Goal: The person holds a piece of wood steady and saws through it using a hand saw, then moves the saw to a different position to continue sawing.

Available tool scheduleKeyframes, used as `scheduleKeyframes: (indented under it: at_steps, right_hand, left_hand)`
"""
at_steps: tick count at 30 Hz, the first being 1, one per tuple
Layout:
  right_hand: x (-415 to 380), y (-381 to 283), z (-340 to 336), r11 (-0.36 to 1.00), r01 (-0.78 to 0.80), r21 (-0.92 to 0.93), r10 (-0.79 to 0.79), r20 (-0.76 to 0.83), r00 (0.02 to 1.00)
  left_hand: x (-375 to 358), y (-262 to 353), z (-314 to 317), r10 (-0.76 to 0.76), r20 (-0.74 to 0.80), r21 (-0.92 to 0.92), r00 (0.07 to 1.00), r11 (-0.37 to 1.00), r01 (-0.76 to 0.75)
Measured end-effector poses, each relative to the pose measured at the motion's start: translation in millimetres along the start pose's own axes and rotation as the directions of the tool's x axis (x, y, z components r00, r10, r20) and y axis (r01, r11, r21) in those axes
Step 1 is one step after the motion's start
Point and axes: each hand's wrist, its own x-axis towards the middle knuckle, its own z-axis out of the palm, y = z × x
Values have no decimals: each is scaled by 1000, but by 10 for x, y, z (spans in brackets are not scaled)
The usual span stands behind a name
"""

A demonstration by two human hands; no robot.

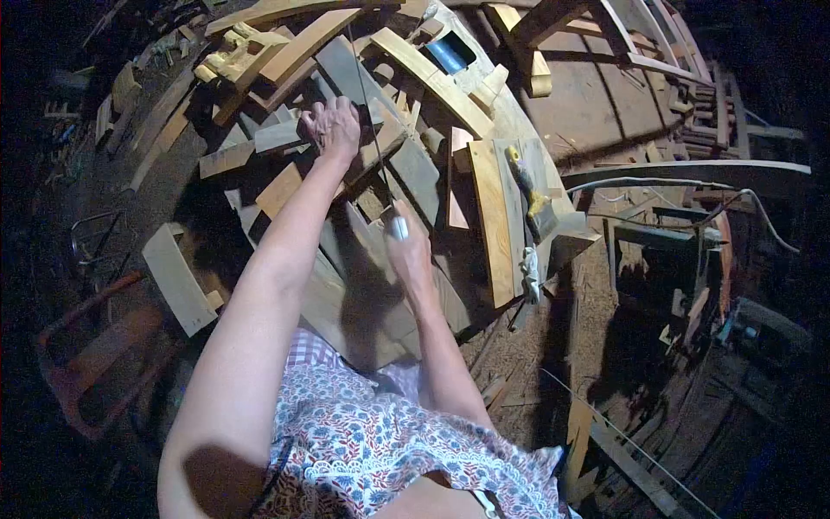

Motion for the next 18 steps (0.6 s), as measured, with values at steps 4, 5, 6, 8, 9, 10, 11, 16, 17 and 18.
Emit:
scheduleKeyframes:
  at_steps: [4, 5, 6, 8, 9, 10, 11, 16, 17, 18]
  right_hand:
    - [-459, 240, -120, 998, -70, 2, 70, 30, 997]
    - [-818, 271, -191, 998, -58, -20, 57, -20, 998]
    - [-1071, 447, -204, 992, -119, -48, 121, 43, 992]
    - [-1332, 542, -200, 987, -159, -27, 160, 64, 985]
    - [-1191, 459, -202, 982, -185, -45, 187, 69, 980]
    - [-942, 427, -171, 985, -168, -37, 170, 71, 983]
    - [-642, 360, -139, 989, -144, -22, 145, 77, 986]
    - [-167, 127, -87, 991, -68, -119, 74, 46, 996]
    - [-420, 215, -164, 995, -76, -68, 81, 76, 994]
    - [-743, 342, -206, 992, -92, -91, 98, 57, 994]
  left_hand:
    - [7, 60, -4, -49, -58, -58, 997, 997, 45]
    - [10, 82, -17, -48, -86, -69, 995, 997, 42]
    - [12, 69, -20, -29, -93, -22, 995, 999, 27]
    - [-57, 21, -54, 3, -94, -42, 996, 999, -7]
    - [-23, 59, -76, 12, -80, -45, 997, 999, -16]
    - [-13, 66, -81, 11, -56, -21, 998, 1000, -12]
    - [-21, 75, -67, 15, -57, -19, 998, 1000, -16]
    - [56, 53, -17, -45, -68, -11, 997, 999, 44]
    - [13, 67, -36, -63, -36, -16, 997, 998, 62]
    - [14, 64, -39, -63, -25, -38, 998, 997, 62]
